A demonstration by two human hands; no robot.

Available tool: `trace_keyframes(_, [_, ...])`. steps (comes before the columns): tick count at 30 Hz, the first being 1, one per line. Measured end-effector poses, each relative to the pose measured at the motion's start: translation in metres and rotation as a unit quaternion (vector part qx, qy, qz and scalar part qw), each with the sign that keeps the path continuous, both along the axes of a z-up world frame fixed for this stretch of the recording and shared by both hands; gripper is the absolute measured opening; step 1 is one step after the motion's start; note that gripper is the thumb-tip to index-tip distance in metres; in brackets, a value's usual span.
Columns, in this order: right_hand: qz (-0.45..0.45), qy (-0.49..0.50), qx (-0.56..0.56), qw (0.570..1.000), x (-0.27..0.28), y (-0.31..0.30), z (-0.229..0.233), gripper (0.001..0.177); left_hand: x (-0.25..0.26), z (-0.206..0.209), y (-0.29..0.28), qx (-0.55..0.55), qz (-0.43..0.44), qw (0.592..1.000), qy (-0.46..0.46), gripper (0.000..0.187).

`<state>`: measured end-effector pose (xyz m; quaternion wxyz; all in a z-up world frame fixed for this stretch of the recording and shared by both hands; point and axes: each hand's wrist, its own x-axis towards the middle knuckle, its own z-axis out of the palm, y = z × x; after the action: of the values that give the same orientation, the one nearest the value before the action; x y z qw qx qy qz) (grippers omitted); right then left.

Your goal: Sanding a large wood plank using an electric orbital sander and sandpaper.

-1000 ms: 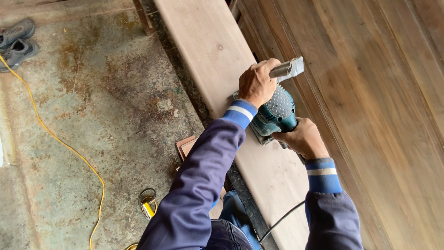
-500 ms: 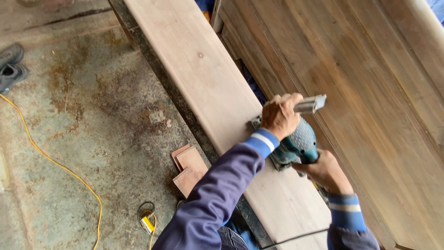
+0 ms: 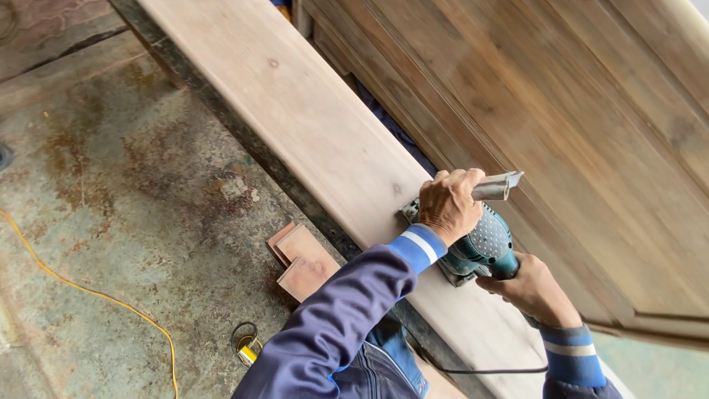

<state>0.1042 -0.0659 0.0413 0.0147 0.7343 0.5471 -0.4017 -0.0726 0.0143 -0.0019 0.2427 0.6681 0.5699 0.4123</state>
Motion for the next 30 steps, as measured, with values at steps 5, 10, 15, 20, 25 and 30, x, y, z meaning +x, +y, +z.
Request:
trace_keyframes(5, [0.005, -0.016, 0.030, 0.999, 0.015, -0.033, -0.002, 0.037, 0.016, -0.001, -0.023, -0.007, -0.034, 0.999, 0.018, 0.033])
trace_keyframes(10, [-0.036, -0.037, 0.026, 0.998, 0.031, -0.069, 0.007, 0.039, 0.047, -0.007, -0.047, 0.009, -0.066, 0.998, 0.022, 0.031])
trace_keyframes(15, [-0.057, -0.016, 0.053, 0.997, 0.066, -0.109, -0.003, 0.037, 0.085, -0.006, -0.070, 0.021, -0.103, 0.994, 0.013, 0.036])
trace_keyframes(20, [-0.109, -0.044, 0.037, 0.992, 0.099, -0.145, -0.009, 0.038, 0.126, -0.011, -0.096, 0.026, -0.132, 0.991, -0.003, 0.035])
trace_keyframes(25, [-0.150, -0.043, 0.014, 0.988, 0.119, -0.177, -0.005, 0.038, 0.155, -0.006, -0.121, 0.000, -0.176, 0.984, 0.006, 0.035])
trace_keyframes(30, [-0.165, -0.064, -0.011, 0.984, 0.137, -0.205, -0.009, 0.039, 0.174, -0.005, -0.143, -0.014, -0.211, 0.977, 0.013, 0.037])
